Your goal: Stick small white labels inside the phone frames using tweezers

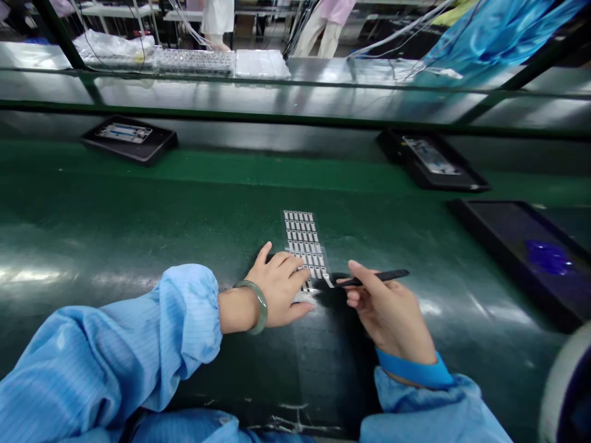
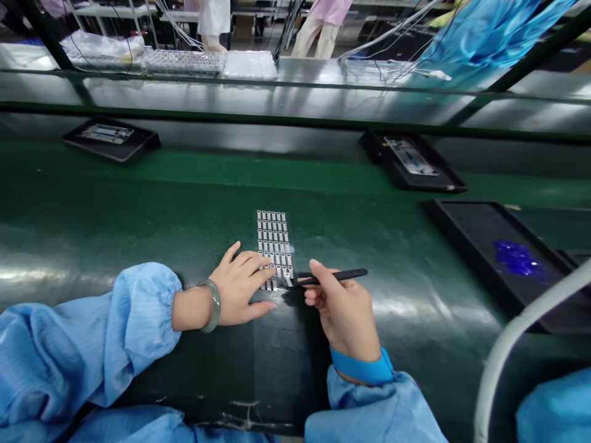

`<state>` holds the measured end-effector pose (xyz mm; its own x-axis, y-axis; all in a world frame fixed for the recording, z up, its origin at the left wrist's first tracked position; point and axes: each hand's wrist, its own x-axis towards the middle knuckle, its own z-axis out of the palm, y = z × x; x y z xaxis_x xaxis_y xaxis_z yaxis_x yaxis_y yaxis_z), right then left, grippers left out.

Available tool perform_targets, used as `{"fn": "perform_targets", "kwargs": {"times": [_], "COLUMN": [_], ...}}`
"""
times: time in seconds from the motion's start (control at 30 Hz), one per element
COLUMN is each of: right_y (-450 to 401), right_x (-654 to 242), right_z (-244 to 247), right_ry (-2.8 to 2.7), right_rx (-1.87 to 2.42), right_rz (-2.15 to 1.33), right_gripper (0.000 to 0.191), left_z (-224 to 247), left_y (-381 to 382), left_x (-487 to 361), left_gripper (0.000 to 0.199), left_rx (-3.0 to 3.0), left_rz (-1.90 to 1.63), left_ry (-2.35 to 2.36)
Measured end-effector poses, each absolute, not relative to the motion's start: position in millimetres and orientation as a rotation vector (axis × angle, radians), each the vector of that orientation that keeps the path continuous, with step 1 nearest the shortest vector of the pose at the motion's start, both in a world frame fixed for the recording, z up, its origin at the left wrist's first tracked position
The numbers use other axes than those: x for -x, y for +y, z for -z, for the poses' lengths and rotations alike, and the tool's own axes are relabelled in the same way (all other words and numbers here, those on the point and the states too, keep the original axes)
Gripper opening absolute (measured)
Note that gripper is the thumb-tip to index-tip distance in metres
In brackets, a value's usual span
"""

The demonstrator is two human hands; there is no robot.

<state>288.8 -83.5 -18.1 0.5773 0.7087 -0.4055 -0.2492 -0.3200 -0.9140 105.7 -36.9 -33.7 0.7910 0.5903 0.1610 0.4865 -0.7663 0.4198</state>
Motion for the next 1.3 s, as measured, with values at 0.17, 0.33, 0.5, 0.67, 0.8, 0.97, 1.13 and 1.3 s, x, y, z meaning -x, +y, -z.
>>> {"fn": "perform_targets", "kwargs": {"times": [0.17, 0.33, 0.5, 0.67, 0.8, 0.97, 1.13, 1.3], "right_y": [-85, -86, -88, -90, -91, -94, -96, -98], "right_x": [-289, -292, -292, -281, -275, -275, -275, -277], "right_z": [18, 20, 20, 19, 20, 20, 19, 18], "right_ry": [-0.382, -0.395, -0.427, -0.555, -0.664, -0.730, -0.773, -0.806], "right_rx": [1.580, 1.553, 1.513, 1.435, 1.395, 1.398, 1.419, 1.440], "right_rz": [-0.989, -0.992, -1.000, -1.089, -1.187, -1.242, -1.262, -1.281], "right_gripper": [0.034, 0.034, 0.034, 0.043, 0.044, 0.045, 0.043, 0.044], "left_z": [34, 35, 35, 35, 33, 33, 33, 33], "left_y": [-37, -35, -30, -29, -30, -31, -29, -23], "left_x": [-109, -114, -118, -118, -119, -121, -122, -118], "left_gripper": [0.041, 0.030, 0.014, 0.012, 0.019, 0.017, 0.014, 0.027], "left_rx": [-2.585, -2.529, -2.457, -2.396, -2.353, -2.323, -2.337, -2.375], "left_rz": [-0.449, -0.485, -0.511, -0.539, -0.583, -0.632, -0.636, -0.595], "left_ry": [0.838, 0.906, 0.974, 1.001, 1.024, 1.052, 1.047, 0.976]}}
